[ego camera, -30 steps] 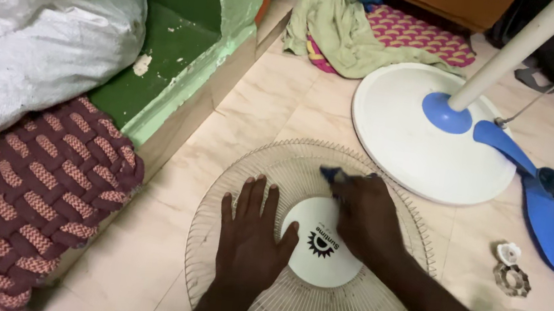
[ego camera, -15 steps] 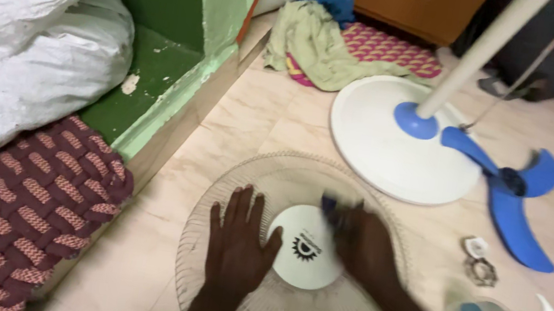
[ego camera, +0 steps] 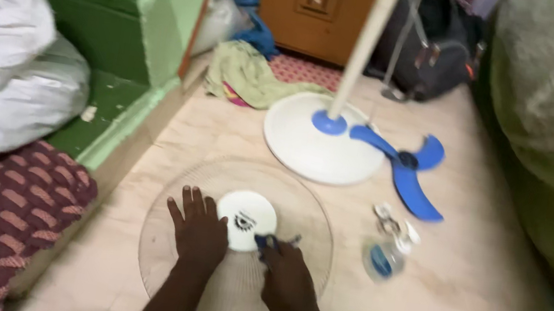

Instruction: The person cleans a fan grill on the floor by applying liquid from a bottle onto a cloth and wiping the grill and its central logo.

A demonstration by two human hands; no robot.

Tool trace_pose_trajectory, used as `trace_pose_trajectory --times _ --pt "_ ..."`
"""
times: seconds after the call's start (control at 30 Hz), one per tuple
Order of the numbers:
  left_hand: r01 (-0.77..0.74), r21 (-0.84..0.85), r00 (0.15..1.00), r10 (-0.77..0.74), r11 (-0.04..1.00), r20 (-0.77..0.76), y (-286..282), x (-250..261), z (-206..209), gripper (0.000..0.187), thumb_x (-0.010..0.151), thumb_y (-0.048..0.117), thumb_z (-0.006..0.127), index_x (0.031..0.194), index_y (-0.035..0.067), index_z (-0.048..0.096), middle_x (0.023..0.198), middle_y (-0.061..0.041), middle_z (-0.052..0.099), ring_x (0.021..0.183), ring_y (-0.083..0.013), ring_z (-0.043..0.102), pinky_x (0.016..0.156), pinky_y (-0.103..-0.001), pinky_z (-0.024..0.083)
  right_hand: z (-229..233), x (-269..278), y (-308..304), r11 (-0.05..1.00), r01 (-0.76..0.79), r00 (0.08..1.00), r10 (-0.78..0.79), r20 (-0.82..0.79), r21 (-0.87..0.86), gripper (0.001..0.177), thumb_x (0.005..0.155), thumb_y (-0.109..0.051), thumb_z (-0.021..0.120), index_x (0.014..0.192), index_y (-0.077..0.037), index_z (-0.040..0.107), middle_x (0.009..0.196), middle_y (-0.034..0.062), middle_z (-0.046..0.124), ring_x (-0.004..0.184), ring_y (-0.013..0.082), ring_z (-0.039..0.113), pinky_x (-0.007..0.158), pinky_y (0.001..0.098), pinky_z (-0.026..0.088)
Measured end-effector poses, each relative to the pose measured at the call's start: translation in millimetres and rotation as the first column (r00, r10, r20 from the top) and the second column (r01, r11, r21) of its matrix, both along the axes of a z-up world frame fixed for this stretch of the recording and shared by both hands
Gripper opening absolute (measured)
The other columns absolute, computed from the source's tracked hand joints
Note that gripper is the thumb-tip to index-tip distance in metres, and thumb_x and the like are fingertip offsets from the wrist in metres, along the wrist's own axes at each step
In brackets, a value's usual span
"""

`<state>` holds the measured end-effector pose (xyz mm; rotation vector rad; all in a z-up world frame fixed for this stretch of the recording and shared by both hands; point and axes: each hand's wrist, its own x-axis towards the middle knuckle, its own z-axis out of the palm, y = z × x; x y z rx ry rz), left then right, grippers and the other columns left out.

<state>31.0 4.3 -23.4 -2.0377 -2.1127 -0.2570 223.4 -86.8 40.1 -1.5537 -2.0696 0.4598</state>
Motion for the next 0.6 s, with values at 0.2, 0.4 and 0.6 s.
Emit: trace_pose_trajectory --times 0.2,0.4,0.6 --pt "0.152 -0.267 0.977 -0.104 0.952 0.186 -37 7 -14 0.083 0.092 0.06 0.058 0.155 0.013 0.034 0.167 -0.018 0.018 0.153 -0.0418 0.011 0.114 -0.071 0.013 -27 -6 -6 0.997 -0.03 0.999 0.029 0.022 0.068 0.062 0.066 0.0 0.069 0.127 0.001 0.058 0.134 0.0292 0.052 0.119 0.0477 0.05 0.096 0.051 0.047" --pt "0.157 -0.433 0.981 -0.088 0.888 0.174 -35 -12 30 0.083 0.09 0.058 0.062 0.156 0.013 0.038 0.167 -0.011 0.03 0.151 -0.0352 0.029 0.114 -0.065 0.032 2 -3 8 0.992 -0.017 0.994 0.029 0.102 -0.123 0.073 0.074 0.002 0.063 0.146 -0.006 0.049 0.134 0.0239 0.061 0.109 0.0412 0.066 0.091 0.0495 0.054" --pt "0.156 -0.123 0.985 -0.146 0.98 0.088 -16 -15 18 0.085 0.095 0.062 0.052 0.159 0.009 0.036 0.165 -0.018 0.033 0.155 -0.0354 0.026 0.118 -0.068 0.024 23 -13 32 0.983 0.026 0.995 -0.007 0.102 -0.183 0.067 0.082 0.002 0.06 0.148 -0.004 0.046 0.094 0.0247 0.072 0.085 0.0425 0.071 0.078 0.0503 0.058"
